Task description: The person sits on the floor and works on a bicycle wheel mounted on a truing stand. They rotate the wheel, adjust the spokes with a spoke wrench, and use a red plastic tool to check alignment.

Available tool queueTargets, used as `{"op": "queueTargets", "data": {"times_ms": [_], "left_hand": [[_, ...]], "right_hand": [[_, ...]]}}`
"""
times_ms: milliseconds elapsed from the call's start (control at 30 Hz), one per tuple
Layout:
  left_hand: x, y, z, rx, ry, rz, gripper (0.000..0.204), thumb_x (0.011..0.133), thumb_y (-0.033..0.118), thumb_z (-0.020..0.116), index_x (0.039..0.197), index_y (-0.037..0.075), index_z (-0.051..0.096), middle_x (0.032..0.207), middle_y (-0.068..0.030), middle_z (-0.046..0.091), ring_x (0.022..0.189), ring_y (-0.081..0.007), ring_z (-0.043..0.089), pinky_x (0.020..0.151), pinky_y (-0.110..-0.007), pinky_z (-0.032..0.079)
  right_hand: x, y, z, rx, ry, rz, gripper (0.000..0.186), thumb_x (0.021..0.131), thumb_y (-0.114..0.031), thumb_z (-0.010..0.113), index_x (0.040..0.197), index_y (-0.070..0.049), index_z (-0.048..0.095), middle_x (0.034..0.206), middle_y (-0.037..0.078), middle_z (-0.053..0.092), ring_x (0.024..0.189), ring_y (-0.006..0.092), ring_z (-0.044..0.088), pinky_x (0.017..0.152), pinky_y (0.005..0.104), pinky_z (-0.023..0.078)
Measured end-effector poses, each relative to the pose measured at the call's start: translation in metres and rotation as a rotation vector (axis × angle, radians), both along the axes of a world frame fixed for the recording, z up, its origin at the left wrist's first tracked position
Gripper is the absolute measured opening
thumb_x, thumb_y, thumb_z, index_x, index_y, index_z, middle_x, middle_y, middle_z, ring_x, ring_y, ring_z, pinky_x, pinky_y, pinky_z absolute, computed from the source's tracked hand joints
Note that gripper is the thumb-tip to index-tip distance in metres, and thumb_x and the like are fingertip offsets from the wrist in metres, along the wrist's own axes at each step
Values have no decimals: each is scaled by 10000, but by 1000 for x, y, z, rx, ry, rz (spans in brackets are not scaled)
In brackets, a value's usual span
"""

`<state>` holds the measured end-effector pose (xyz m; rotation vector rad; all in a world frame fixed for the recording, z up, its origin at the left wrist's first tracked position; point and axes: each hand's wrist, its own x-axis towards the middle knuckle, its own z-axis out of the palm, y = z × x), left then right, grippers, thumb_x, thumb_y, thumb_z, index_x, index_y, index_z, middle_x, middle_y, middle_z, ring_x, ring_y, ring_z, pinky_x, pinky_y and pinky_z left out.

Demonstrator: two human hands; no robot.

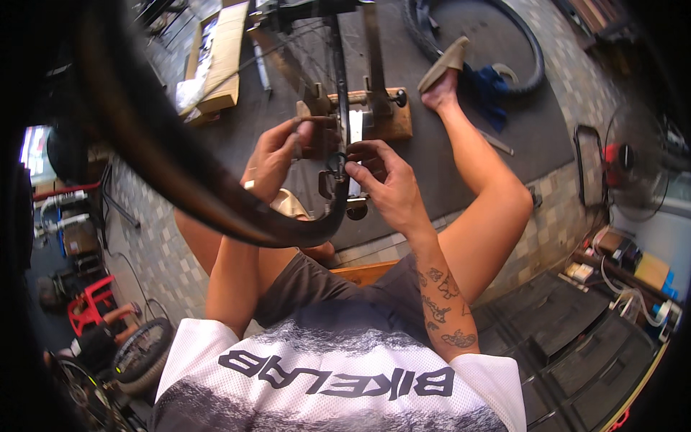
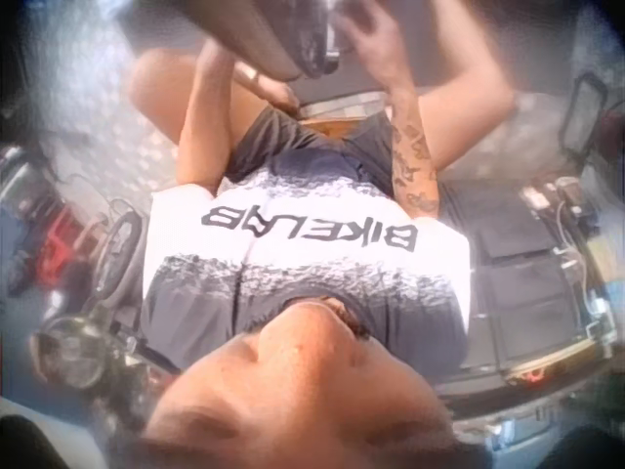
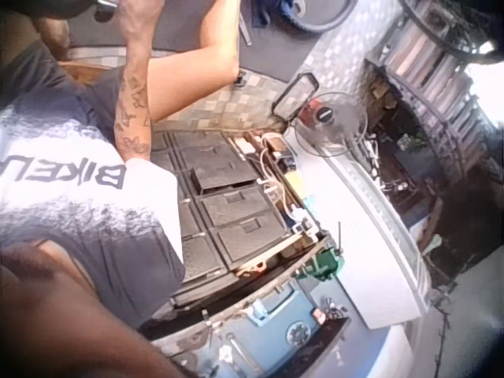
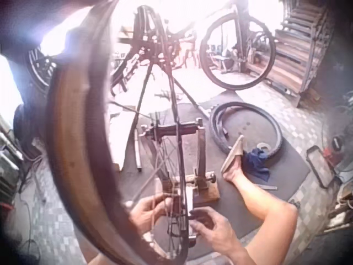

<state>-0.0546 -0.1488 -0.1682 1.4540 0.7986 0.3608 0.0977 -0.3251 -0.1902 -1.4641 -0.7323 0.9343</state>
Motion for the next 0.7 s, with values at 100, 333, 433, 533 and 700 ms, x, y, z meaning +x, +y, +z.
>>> {"op": "queueTargets", "data": {"times_ms": [100,333,433,533,700], "left_hand": [[1,-17,14,-62,-122,-78,504,1013,360,726,1320,-35,666,1182,-111,744,1085,-174,685,944,-345,545],[11,-21,35,-146,-14,-121,593,934,444,805,1287,-19,694,1109,-130,765,1048,-198,720,893,-331,558],[15,-24,31,-74,-63,-78,578,945,424,795,1285,-32,693,1132,-131,761,1071,-203,718,926,-334,554],[16,-26,27,3,-44,-43,572,937,420,797,1268,-36,698,1159,-147,753,1112,-218,706,957,-355,547],[18,-18,17,89,77,-72,605,907,430,822,1281,-28,691,1162,-146,753,1127,-227,694,952,-368,541]], "right_hand": [[6,8,5,-5,34,81,369,966,-158,775,1289,-24,656,1053,75,769,950,126,719,867,277,564],[15,18,-17,-34,-158,91,309,912,-78,782,1200,4,706,1044,104,783,970,166,741,884,312,566],[15,13,-26,44,-262,77,248,875,-53,789,1104,5,712,994,103,770,927,190,743,850,324,568],[8,8,-37,147,-391,54,209,848,10,781,1042,-1,704,952,97,749,889,196,740,816,320,570],[2,0,-45,134,-49,-192,187,924,39,751,1099,12,689,1015,91,759,950,175,755,856,292,597]]}}
